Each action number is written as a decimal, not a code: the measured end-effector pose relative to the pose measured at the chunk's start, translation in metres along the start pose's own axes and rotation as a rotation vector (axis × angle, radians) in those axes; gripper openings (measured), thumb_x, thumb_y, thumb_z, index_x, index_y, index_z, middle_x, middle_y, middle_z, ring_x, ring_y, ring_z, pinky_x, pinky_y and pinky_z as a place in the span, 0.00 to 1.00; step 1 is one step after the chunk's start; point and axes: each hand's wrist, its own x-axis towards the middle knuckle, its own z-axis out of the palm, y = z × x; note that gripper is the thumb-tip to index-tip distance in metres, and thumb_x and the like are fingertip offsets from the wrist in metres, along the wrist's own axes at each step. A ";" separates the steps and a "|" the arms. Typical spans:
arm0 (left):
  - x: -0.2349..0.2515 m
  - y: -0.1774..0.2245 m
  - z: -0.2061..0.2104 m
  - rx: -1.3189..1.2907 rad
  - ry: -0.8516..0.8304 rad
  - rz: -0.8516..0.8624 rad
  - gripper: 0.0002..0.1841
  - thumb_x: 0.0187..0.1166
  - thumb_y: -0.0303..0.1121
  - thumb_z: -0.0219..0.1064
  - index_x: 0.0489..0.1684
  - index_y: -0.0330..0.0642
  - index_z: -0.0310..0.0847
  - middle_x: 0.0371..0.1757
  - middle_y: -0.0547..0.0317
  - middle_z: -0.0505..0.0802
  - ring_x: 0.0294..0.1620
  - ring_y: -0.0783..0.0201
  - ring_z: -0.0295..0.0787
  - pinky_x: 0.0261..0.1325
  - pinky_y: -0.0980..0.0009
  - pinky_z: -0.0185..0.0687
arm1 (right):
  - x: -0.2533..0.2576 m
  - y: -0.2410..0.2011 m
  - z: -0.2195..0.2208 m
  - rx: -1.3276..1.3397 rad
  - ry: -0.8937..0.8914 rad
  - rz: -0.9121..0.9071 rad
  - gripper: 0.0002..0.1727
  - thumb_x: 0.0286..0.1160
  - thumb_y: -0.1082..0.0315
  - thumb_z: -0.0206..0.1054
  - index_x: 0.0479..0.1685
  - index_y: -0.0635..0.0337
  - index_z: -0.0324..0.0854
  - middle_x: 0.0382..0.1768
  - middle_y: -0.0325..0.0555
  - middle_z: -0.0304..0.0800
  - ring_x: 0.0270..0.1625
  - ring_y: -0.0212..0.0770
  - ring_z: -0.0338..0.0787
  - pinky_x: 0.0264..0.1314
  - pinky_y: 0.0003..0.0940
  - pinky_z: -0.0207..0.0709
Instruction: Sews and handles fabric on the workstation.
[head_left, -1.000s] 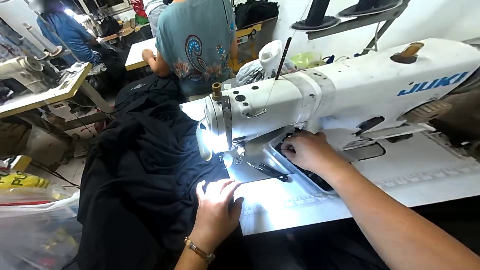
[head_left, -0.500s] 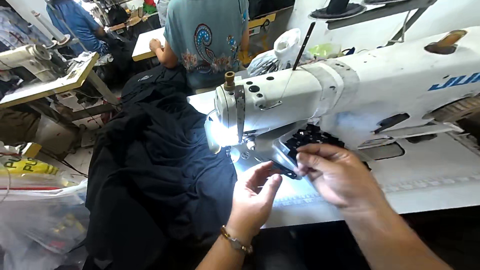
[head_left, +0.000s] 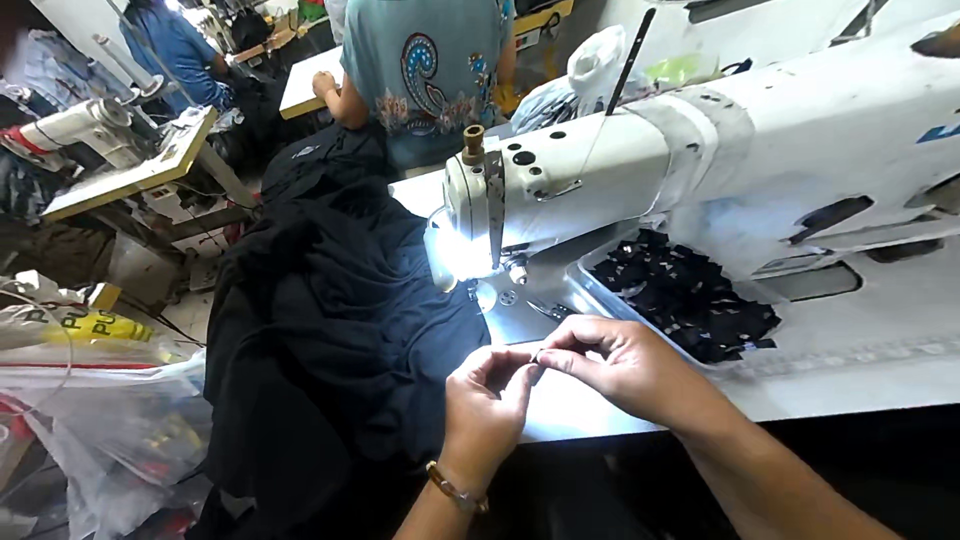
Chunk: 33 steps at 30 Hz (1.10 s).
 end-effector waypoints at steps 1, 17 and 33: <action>-0.001 -0.001 -0.003 -0.001 -0.018 -0.015 0.09 0.73 0.21 0.74 0.48 0.38 0.90 0.40 0.57 0.95 0.33 0.68 0.92 0.40 0.73 0.91 | 0.000 -0.001 -0.002 0.018 -0.034 0.033 0.03 0.71 0.63 0.74 0.32 0.46 0.90 0.29 0.26 0.89 0.27 0.22 0.84 0.27 0.16 0.77; -0.014 -0.005 -0.023 -0.177 -0.105 -0.132 0.11 0.80 0.23 0.67 0.58 0.38 0.85 0.40 0.50 0.93 0.34 0.62 0.91 0.43 0.67 0.90 | -0.018 -0.006 0.030 0.633 -0.056 0.369 0.08 0.78 0.70 0.63 0.36 0.58 0.88 0.28 0.44 0.90 0.28 0.34 0.87 0.34 0.25 0.83; -0.016 -0.016 -0.025 -0.322 0.007 -0.274 0.06 0.80 0.26 0.69 0.41 0.33 0.90 0.32 0.50 0.93 0.30 0.64 0.91 0.40 0.68 0.91 | -0.032 -0.003 0.072 0.178 0.248 0.124 0.04 0.75 0.61 0.68 0.38 0.48 0.86 0.33 0.28 0.86 0.34 0.21 0.85 0.35 0.16 0.81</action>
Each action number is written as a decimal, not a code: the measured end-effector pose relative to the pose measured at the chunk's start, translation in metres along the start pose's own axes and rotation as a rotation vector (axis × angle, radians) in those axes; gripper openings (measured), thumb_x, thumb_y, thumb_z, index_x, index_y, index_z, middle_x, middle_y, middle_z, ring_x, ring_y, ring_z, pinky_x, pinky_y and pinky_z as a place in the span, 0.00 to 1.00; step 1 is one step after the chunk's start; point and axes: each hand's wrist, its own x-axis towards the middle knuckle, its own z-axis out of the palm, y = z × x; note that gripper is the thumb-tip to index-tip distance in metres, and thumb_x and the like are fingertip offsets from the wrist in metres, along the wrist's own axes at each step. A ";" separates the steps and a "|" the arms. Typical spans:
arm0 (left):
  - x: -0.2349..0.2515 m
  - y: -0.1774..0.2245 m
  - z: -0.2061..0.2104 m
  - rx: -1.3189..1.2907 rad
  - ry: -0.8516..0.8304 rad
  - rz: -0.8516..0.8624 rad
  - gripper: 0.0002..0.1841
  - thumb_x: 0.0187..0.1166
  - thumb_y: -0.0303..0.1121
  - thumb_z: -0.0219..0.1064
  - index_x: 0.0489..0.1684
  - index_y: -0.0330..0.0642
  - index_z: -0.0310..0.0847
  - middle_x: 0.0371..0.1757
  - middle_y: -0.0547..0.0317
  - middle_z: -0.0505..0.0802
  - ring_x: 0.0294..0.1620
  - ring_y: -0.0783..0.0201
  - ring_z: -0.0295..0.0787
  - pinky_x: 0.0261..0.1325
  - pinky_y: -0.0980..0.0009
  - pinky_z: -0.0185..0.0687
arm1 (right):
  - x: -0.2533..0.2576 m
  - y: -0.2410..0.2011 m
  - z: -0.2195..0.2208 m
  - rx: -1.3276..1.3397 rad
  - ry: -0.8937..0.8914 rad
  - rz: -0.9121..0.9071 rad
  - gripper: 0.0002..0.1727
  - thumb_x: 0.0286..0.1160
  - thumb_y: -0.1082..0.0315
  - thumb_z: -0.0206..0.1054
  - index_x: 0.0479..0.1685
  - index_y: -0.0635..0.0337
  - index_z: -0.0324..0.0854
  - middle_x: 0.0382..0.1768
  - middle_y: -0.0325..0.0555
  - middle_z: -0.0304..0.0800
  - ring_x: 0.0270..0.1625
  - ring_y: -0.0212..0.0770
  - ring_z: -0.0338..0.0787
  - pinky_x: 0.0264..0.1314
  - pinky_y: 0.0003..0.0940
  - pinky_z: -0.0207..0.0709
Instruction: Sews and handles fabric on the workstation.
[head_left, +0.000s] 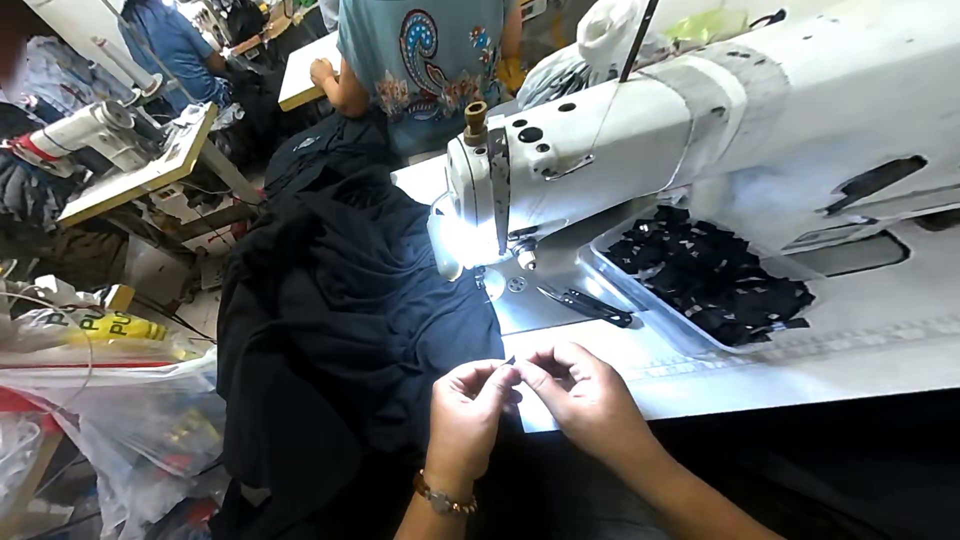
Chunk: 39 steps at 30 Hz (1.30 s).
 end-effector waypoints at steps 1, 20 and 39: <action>0.000 0.001 -0.001 0.010 0.003 -0.002 0.06 0.81 0.26 0.68 0.40 0.33 0.90 0.31 0.49 0.92 0.30 0.64 0.90 0.39 0.68 0.91 | 0.000 0.000 -0.001 -0.005 -0.007 -0.005 0.05 0.75 0.61 0.68 0.40 0.48 0.86 0.34 0.28 0.87 0.35 0.21 0.86 0.37 0.16 0.82; 0.000 0.003 -0.008 0.144 -0.019 0.036 0.05 0.78 0.28 0.73 0.38 0.34 0.90 0.28 0.51 0.90 0.26 0.66 0.85 0.33 0.72 0.85 | 0.016 -0.001 -0.022 -0.306 -0.155 -0.271 0.09 0.75 0.58 0.63 0.35 0.46 0.88 0.34 0.24 0.86 0.42 0.19 0.84 0.48 0.17 0.79; 0.079 0.019 -0.026 1.298 -0.150 0.671 0.16 0.81 0.35 0.70 0.63 0.39 0.89 0.65 0.47 0.90 0.72 0.45 0.82 0.73 0.43 0.72 | 0.102 -0.015 -0.012 -0.035 -0.202 0.554 0.07 0.86 0.70 0.62 0.42 0.64 0.80 0.23 0.41 0.82 0.14 0.28 0.76 0.17 0.22 0.74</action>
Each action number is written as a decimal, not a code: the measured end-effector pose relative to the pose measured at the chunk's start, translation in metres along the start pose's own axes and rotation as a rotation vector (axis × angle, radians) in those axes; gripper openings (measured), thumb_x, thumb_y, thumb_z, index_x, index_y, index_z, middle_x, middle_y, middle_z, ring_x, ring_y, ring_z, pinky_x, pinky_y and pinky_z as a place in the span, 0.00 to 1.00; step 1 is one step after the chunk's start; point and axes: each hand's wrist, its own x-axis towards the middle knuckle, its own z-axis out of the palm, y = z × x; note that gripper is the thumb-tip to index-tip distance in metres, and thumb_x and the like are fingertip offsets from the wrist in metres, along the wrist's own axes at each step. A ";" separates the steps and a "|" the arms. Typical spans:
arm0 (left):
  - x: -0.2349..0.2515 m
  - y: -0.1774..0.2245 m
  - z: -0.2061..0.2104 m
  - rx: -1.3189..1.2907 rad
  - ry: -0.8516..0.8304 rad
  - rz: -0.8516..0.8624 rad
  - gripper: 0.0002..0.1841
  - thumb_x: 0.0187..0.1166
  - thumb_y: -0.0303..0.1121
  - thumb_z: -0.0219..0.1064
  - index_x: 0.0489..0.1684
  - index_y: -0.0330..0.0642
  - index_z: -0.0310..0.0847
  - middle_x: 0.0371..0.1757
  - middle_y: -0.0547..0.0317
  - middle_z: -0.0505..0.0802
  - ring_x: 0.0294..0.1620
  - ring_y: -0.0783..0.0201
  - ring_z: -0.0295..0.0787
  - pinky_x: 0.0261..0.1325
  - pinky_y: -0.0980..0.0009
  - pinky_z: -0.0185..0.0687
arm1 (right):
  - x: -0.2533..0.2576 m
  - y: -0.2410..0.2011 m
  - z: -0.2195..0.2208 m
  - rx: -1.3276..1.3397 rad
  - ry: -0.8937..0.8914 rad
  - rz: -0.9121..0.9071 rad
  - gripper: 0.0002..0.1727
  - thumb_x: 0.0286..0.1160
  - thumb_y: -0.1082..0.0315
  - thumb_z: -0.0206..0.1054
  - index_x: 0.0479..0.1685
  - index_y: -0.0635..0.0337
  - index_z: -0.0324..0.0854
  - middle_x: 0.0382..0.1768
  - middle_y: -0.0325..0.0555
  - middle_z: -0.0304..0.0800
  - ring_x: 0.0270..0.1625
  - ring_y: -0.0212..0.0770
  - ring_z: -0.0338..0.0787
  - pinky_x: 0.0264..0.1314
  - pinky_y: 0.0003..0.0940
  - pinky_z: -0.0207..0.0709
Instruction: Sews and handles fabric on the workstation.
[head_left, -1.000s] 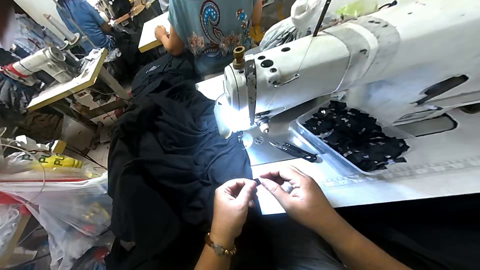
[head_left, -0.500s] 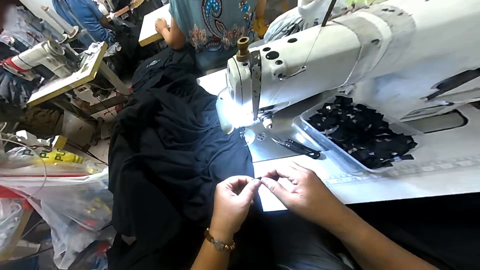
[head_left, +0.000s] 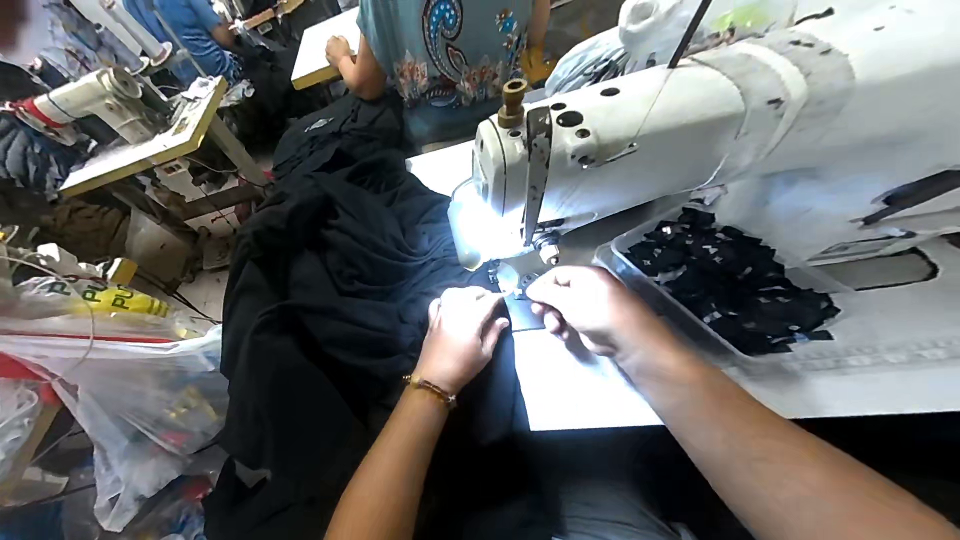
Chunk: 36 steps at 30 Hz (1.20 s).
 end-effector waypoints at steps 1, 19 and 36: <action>0.001 -0.003 0.006 0.046 -0.029 0.001 0.17 0.81 0.37 0.70 0.63 0.41 0.90 0.66 0.49 0.90 0.72 0.46 0.80 0.72 0.42 0.72 | 0.011 -0.005 0.003 -0.006 -0.006 0.079 0.07 0.87 0.68 0.62 0.45 0.64 0.80 0.24 0.41 0.82 0.13 0.28 0.75 0.16 0.22 0.72; 0.002 -0.001 0.011 0.109 -0.177 -0.088 0.24 0.88 0.44 0.61 0.78 0.43 0.79 0.81 0.56 0.81 0.81 0.48 0.73 0.79 0.43 0.64 | 0.043 -0.003 0.029 -0.507 -0.002 0.024 0.16 0.85 0.64 0.64 0.35 0.70 0.83 0.22 0.51 0.82 0.17 0.38 0.80 0.26 0.35 0.79; -0.007 -0.009 0.009 0.123 -0.244 -0.106 0.26 0.93 0.47 0.49 0.86 0.53 0.72 0.87 0.68 0.76 0.92 0.56 0.61 0.89 0.37 0.44 | 0.016 0.048 0.018 -1.049 0.165 -0.817 0.15 0.83 0.63 0.66 0.61 0.55 0.91 0.50 0.58 0.90 0.58 0.64 0.87 0.55 0.64 0.74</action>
